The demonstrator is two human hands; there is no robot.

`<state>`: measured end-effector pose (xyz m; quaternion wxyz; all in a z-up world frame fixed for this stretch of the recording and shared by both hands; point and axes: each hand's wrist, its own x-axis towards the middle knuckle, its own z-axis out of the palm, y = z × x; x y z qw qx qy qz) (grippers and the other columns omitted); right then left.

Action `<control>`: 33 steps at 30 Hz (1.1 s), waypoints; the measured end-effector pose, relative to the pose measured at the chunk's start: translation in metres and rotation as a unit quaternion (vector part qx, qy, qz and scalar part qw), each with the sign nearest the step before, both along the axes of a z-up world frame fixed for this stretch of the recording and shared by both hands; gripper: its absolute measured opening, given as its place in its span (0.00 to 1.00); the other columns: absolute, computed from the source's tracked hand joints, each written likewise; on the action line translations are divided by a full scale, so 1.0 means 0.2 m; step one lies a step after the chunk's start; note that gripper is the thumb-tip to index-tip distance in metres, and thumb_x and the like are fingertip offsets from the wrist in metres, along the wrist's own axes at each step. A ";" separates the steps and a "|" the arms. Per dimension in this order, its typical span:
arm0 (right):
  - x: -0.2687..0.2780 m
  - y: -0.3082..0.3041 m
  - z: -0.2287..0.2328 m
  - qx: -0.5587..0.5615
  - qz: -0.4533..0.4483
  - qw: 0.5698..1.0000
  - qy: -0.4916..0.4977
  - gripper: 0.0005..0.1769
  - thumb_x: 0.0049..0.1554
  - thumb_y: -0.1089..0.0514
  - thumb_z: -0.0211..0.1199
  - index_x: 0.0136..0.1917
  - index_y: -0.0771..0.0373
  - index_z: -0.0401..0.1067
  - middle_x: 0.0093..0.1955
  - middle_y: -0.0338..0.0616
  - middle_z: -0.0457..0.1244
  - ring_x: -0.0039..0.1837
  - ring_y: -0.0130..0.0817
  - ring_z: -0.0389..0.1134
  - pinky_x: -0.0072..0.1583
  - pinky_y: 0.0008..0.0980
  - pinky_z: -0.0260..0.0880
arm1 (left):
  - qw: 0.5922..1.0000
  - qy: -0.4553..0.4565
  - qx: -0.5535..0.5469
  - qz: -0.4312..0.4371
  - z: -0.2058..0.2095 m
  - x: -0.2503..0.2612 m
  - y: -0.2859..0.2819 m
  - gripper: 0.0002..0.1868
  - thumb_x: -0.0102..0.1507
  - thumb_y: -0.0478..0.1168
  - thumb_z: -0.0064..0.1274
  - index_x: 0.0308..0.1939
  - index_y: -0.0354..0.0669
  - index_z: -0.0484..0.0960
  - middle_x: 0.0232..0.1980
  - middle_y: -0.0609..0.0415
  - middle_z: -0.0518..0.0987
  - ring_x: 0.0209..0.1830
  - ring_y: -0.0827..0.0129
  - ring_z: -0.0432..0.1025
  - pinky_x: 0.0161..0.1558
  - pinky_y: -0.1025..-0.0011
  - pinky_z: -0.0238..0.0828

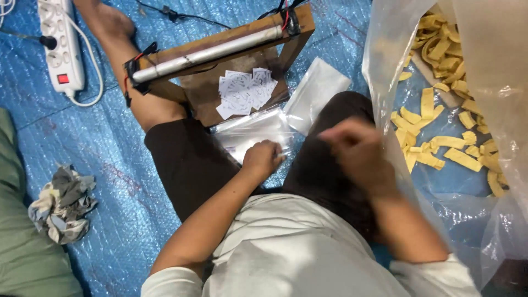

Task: A person sitting on the floor is manually filling small plastic bags with snacks and sealing them using a manual heat sealer.

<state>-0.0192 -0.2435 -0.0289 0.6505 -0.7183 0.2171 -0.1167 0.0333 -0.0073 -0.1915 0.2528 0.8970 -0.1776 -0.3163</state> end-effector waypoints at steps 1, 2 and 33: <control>0.00 0.05 -0.02 -0.165 0.069 0.984 0.006 0.10 0.61 0.53 0.68 0.39 0.55 0.75 0.29 0.40 0.66 0.25 0.30 0.65 0.26 0.25 0.64 | 0.995 -0.039 0.051 -0.070 -0.14 0.00 0.00 0.14 0.58 0.57 0.62 0.42 0.60 0.82 0.43 0.60 0.81 0.50 0.59 0.77 0.50 0.58 0.74; -0.01 0.11 -0.04 -0.323 0.138 0.936 0.013 0.12 0.60 0.50 0.70 0.35 0.48 0.75 0.29 0.31 0.67 0.29 0.28 0.68 0.30 0.24 0.65 | 0.982 -0.077 0.101 -0.140 -0.28 0.00 -0.01 0.19 0.53 0.59 0.66 0.40 0.59 0.80 0.42 0.60 0.78 0.49 0.58 0.76 0.48 0.57 0.73; -0.28 0.23 0.53 -0.147 0.343 0.923 -0.097 0.47 0.53 0.57 0.75 0.77 0.60 0.51 0.41 0.34 0.71 0.42 0.22 0.74 0.41 0.20 0.74 | 0.932 -0.128 -0.321 -0.108 1.54 -0.18 0.22 0.33 0.53 0.48 0.69 0.57 0.33 0.79 0.51 0.46 0.85 0.44 0.60 0.79 0.49 0.65 0.76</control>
